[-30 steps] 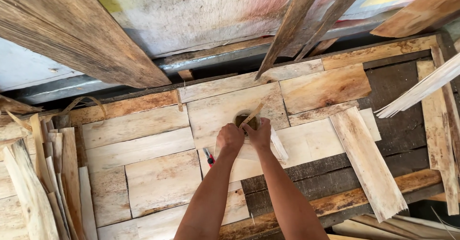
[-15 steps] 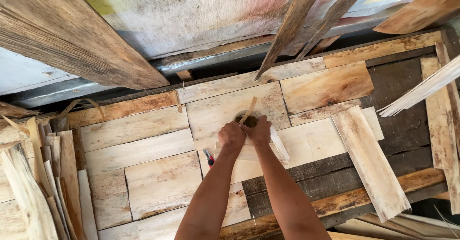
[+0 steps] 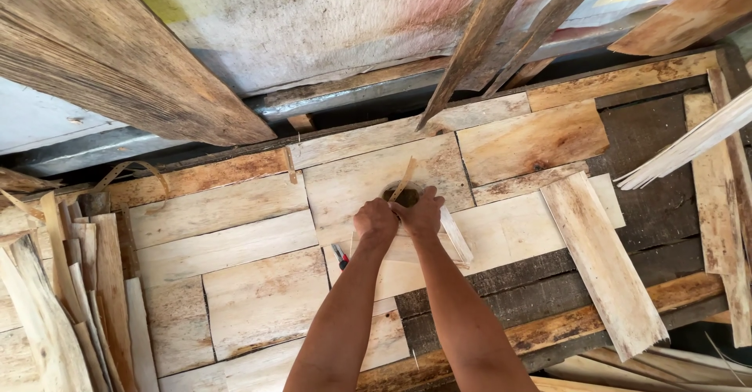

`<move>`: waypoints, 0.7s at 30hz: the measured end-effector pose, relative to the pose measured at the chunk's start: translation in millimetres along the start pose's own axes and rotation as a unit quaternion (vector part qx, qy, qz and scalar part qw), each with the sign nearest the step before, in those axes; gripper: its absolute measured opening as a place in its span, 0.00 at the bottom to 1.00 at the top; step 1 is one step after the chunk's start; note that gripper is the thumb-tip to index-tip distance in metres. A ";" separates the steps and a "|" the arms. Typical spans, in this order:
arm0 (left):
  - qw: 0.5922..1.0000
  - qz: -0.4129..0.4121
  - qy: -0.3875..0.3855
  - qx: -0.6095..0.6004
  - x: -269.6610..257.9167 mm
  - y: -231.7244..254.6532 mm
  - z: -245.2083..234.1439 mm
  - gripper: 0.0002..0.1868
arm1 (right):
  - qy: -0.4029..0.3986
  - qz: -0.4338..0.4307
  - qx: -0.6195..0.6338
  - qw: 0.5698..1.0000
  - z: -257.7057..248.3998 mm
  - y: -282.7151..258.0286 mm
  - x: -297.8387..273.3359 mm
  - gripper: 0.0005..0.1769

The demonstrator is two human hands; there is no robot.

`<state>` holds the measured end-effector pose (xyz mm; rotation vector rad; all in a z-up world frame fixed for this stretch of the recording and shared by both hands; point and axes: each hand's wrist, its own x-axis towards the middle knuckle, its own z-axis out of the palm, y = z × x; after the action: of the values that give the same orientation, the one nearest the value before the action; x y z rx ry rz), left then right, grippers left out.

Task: Measure and cut thin wood strips using a utility knife on a wooden workbench.

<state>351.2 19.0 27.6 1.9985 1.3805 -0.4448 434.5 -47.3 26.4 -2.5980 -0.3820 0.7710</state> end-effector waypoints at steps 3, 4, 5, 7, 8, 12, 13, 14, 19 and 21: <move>1.000 -0.017 -0.016 -0.020 -5.3 0.2 -8.0 0.17 | -0.015 0.021 -0.018 0.999 -10.4 -11.8 -7.9 0.57; 1.000 -0.017 -0.015 -0.020 -6.6 -0.5 -9.1 0.17 | -0.015 0.021 -0.017 1.000 -11.2 -13.4 -7.7 0.57; 0.999 -0.024 -0.025 -0.028 -8.0 -1.4 -10.2 0.17 | -0.020 0.026 -0.025 0.999 -11.9 -15.0 -7.6 0.57; 0.998 -0.031 -0.034 -0.035 -11.3 -5.3 -9.8 0.17 | -0.025 0.030 -0.033 0.999 -10.7 -15.4 -6.4 0.57; 0.997 -0.033 -0.023 -0.064 -13.4 -7.9 -8.4 0.19 | -0.023 0.027 -0.032 0.999 -9.5 -14.1 -5.3 0.56; 0.991 0.001 0.022 -0.134 -22.2 -20.8 -0.4 0.15 | -0.019 0.028 -0.038 0.999 -3.8 -11.6 0.4 0.56; 0.991 0.000 0.023 -0.135 -23.8 -23.8 2.5 0.15 | -0.020 0.027 -0.039 0.999 -5.6 -13.5 -1.1 0.56; 0.984 -0.003 0.030 -0.176 -24.8 -26.2 4.8 0.15 | -0.029 0.035 -0.043 0.998 -7.7 -16.0 -2.0 0.57; 0.974 -0.005 0.043 -0.224 -35.3 -40.2 14.5 0.15 | -0.026 0.027 -0.041 0.998 -6.0 -13.8 0.3 0.58; 0.965 -0.022 0.036 -0.258 -43.0 -44.2 15.0 0.14 | -0.030 0.025 -0.047 0.998 -7.9 -14.8 -1.2 0.59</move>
<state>295.4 -11.1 28.5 1.5695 1.4113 -0.0187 435.9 -37.0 39.6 -2.6868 -0.3802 0.8694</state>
